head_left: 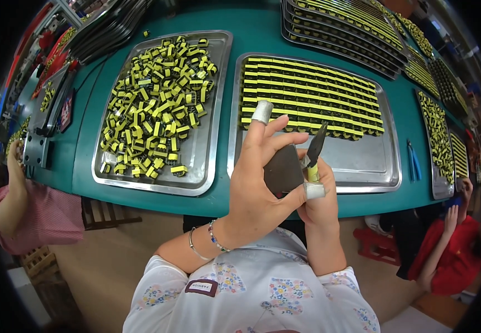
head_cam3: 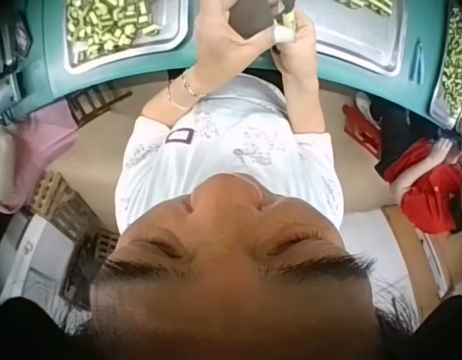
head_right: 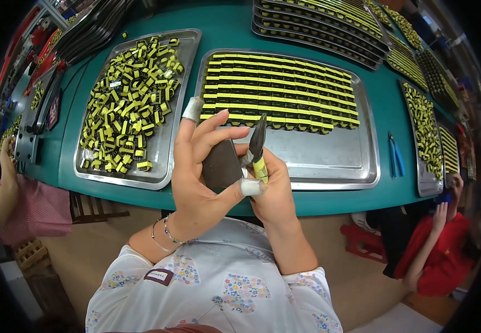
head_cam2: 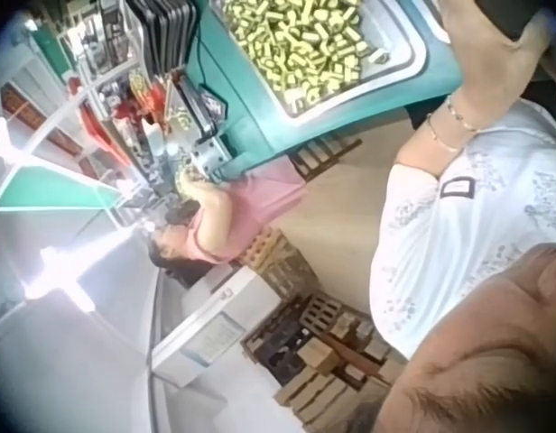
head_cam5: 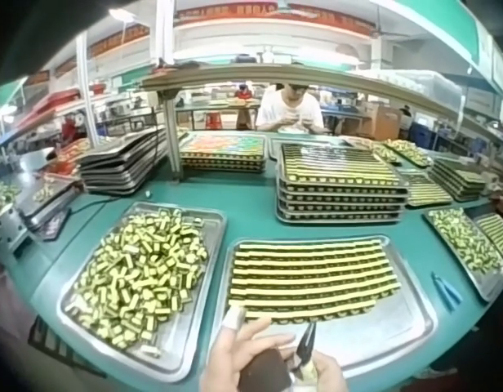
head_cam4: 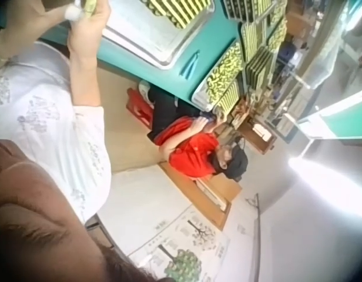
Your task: The person trims and sorts small yellow and black electronic components from one metal tray into a sorting tray using pliers.
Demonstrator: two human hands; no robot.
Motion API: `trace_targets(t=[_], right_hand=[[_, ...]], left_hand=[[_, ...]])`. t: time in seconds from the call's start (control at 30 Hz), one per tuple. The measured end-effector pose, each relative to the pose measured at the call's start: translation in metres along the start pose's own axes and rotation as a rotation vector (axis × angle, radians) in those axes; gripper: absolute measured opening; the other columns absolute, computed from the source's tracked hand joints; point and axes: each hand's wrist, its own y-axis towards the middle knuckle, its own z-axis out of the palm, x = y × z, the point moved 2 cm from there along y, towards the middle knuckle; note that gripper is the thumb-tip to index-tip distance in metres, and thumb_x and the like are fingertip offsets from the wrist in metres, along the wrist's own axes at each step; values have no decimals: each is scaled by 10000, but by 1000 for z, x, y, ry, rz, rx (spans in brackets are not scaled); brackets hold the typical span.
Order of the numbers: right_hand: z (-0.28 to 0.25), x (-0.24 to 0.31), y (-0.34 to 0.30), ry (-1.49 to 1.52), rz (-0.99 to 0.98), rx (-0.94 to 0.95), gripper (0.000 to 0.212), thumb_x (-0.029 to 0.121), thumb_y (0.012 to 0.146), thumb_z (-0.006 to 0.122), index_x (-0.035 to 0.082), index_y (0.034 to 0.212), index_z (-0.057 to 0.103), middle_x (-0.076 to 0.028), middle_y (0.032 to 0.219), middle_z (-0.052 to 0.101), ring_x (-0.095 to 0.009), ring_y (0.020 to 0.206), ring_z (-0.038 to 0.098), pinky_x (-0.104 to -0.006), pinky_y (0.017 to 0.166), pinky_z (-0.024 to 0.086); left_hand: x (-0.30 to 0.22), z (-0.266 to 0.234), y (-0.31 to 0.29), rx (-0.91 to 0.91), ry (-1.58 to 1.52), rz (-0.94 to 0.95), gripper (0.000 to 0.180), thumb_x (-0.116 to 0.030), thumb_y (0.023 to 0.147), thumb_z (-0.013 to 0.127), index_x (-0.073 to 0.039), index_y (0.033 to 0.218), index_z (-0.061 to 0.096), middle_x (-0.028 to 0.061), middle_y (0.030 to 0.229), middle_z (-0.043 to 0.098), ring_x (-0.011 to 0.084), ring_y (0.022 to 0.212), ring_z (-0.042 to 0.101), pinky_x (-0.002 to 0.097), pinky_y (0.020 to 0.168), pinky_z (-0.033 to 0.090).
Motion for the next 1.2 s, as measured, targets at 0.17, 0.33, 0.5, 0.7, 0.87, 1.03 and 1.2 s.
trace_targets(t=[0.17,0.33,0.5,0.7,0.87,1.03,1.2], right_hand=[[-3,0,1,-40,26,-3,299,-40,800,594,-33,1099,569,-64,962,633,-114,844,612,-248,741,496],[-2,0,1,-24,30,-28,288,-40,799,595,-31,1085,574,-60,954,634,-107,828,609,-237,724,492],[-4,-3,1,-8,18,-8,287,-39,806,591,-27,1093,574,-59,951,633,-104,828,608,-230,720,489],[1,2,-2,-101,-49,-9,299,57,810,642,-34,1086,572,-71,983,635,-122,847,612,-252,748,502],[14,13,-6,-484,-140,36,265,3,818,598,-34,1080,580,-59,982,638,-102,892,590,-253,791,478],[22,18,-11,-540,-214,66,238,-16,798,593,-16,1037,596,-69,928,634,-102,842,591,-247,763,465],[-7,24,-13,-373,-33,-48,258,102,863,636,-13,1087,583,-41,944,624,-83,818,575,-225,721,474]], left_hand=[[0,1,2,-34,59,-30,945,-128,677,773,98,1357,157,151,1175,572,289,1274,410,371,1031,357],[-3,-1,4,-32,126,-37,977,-157,665,798,106,1359,163,135,1161,584,269,1241,445,350,1024,360],[-1,-1,3,-38,158,-32,1017,-201,666,813,113,1369,149,131,1151,593,255,1195,487,340,1023,357],[-6,-6,8,17,407,130,767,-437,744,707,60,1263,436,121,944,631,301,802,620,357,652,498],[-3,-10,5,48,514,44,599,-360,744,723,4,1175,522,105,838,592,286,687,591,354,571,475],[-18,-17,2,-2,585,132,496,-349,763,717,1,1088,582,146,882,618,326,746,619,361,614,495],[-10,-31,5,-209,207,0,394,-309,957,463,30,1146,533,90,945,603,82,618,328,248,544,302]])
